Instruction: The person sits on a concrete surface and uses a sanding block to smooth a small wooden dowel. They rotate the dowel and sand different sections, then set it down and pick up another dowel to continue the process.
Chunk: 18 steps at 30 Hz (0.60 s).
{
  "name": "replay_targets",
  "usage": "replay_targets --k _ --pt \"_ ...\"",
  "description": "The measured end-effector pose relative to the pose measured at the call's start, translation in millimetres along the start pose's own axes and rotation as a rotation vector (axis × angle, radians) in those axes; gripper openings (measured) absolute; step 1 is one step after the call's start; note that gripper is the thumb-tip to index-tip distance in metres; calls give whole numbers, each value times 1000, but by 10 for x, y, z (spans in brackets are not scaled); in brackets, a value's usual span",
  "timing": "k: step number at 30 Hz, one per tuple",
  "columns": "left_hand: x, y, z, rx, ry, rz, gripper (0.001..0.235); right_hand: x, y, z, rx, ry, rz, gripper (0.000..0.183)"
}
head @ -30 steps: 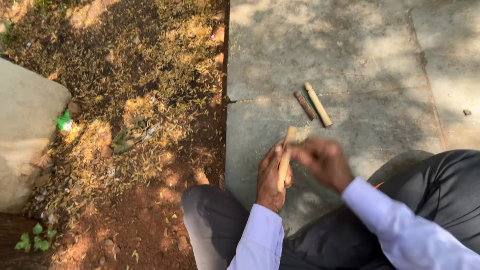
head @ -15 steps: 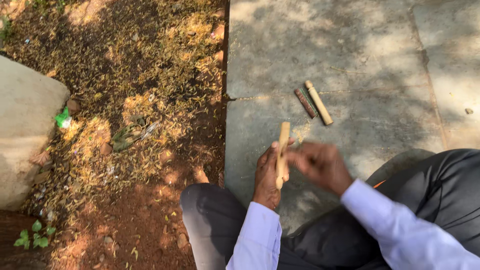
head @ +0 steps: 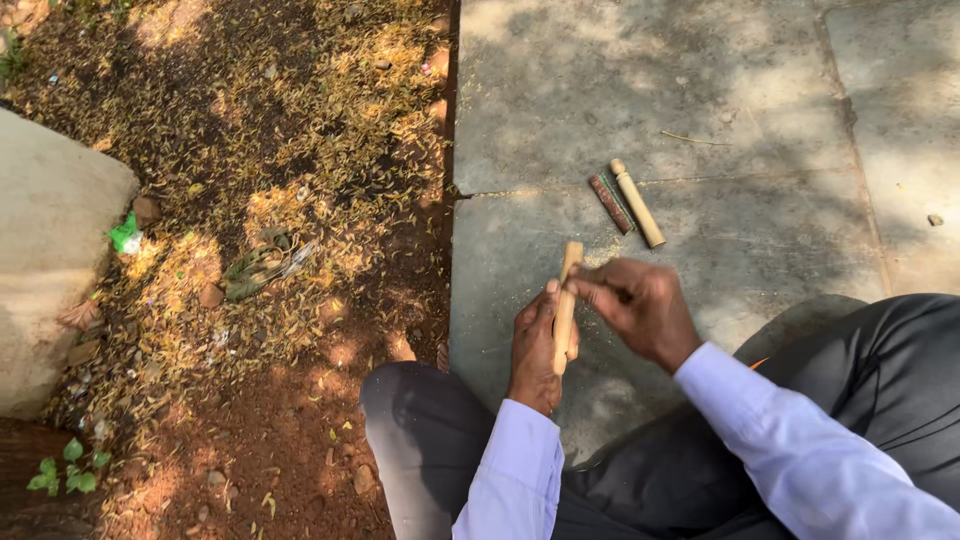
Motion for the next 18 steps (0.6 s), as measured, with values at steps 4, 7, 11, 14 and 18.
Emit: replay_targets --k 4,7,11,14,18 --pt "11 59 -19 40 16 26 42 29 -38 -89 11 -138 72 14" --pt "56 38 -35 -1 9 -9 45 28 29 -58 14 -100 5 14" --pt "38 34 -28 2 47 26 46 -25 -20 -28 -16 -90 -5 16" --pt "-13 43 21 40 71 28 43 -17 -42 -98 65 -199 -36 18" --pt "-3 -24 54 7 54 -1 49 -51 -174 -6 73 -43 155 15"
Point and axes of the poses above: each hand's wrist, its own x-axis away from the middle knuckle, its own z-axis out of the back of the hand, y = z × x, the point moved 7 cm from there along -x, towards the middle knuckle, and after that the axes turned 4 degrees about -x, right-handed, at the moved point
